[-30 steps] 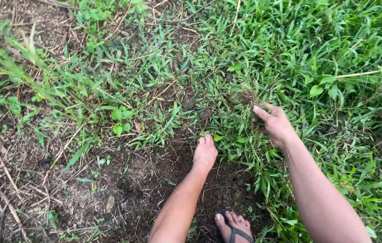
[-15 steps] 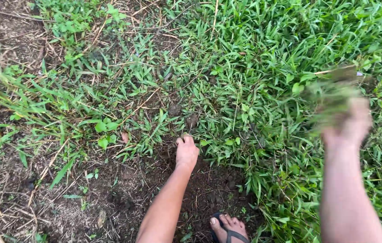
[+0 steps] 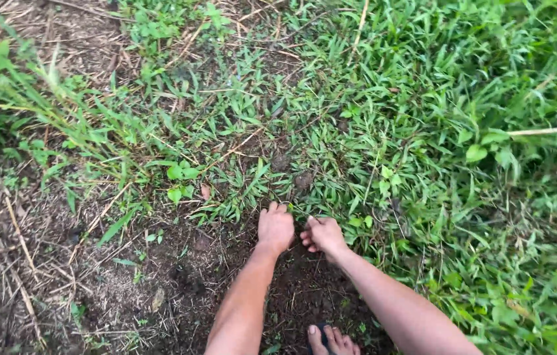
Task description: Pulling weeds or grass from the soil by hand.
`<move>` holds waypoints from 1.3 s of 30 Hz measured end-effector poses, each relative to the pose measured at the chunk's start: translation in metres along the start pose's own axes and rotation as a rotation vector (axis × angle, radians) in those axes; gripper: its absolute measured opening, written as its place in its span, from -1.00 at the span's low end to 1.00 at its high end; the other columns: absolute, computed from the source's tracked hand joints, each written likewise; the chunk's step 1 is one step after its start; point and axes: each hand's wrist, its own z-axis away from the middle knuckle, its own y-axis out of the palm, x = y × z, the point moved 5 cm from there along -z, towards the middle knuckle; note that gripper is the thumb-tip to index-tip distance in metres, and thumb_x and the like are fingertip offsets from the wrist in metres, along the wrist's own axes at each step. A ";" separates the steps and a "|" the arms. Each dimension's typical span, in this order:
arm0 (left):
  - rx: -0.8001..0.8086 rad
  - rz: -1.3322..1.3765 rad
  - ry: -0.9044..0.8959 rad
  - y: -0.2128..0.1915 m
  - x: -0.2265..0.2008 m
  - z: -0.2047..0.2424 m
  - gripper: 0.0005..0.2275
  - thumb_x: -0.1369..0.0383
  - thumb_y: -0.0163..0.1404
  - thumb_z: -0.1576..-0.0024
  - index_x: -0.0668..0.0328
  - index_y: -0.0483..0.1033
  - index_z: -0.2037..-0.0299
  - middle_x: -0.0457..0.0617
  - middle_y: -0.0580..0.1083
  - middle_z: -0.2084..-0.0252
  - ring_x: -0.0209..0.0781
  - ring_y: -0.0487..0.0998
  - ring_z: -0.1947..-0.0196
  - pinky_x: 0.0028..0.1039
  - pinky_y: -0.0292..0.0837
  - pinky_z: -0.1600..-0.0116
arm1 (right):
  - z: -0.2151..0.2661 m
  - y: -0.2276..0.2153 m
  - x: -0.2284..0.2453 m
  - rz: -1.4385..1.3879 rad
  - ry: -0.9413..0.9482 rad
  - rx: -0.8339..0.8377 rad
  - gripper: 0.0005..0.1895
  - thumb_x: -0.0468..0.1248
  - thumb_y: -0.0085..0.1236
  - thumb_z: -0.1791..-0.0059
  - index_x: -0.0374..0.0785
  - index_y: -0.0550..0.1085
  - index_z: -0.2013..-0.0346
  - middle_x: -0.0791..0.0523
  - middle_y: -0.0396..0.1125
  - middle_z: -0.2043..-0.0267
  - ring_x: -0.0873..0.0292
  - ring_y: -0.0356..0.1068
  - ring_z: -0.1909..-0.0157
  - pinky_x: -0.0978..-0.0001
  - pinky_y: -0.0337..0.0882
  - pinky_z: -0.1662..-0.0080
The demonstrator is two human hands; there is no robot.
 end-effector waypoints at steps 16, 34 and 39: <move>0.047 0.198 -0.242 -0.006 -0.008 0.009 -0.76 0.33 -0.03 -0.13 0.18 0.68 0.13 0.09 0.45 -0.18 0.07 0.29 -0.32 -0.07 0.19 -0.31 | -0.098 0.034 -0.051 -0.202 0.186 -0.104 -0.79 -0.26 0.17 0.07 -0.41 0.52 0.40 0.00 0.44 0.44 0.05 0.43 0.50 0.07 0.46 0.46; -0.103 0.296 -0.157 -0.009 -0.011 0.066 -0.80 0.38 -0.04 -0.10 0.23 0.66 0.26 0.03 0.47 0.05 -0.01 0.35 -0.12 -0.12 0.23 -0.12 | -0.034 0.041 -0.066 -0.041 0.011 -0.154 -0.78 -0.35 0.09 -0.01 -0.50 0.56 0.37 -0.04 0.48 0.39 0.14 0.38 0.41 0.23 0.40 0.35; -0.125 0.360 -0.143 -0.011 -0.008 0.087 -0.81 0.38 -0.02 -0.07 0.27 0.65 0.26 0.04 0.47 0.06 -0.01 0.36 -0.10 -0.11 0.24 -0.11 | -0.005 0.047 -0.067 -0.020 0.025 -0.168 -0.78 -0.35 0.06 -0.03 -0.48 0.58 0.30 0.01 0.51 0.38 0.21 0.39 0.38 0.32 0.44 0.29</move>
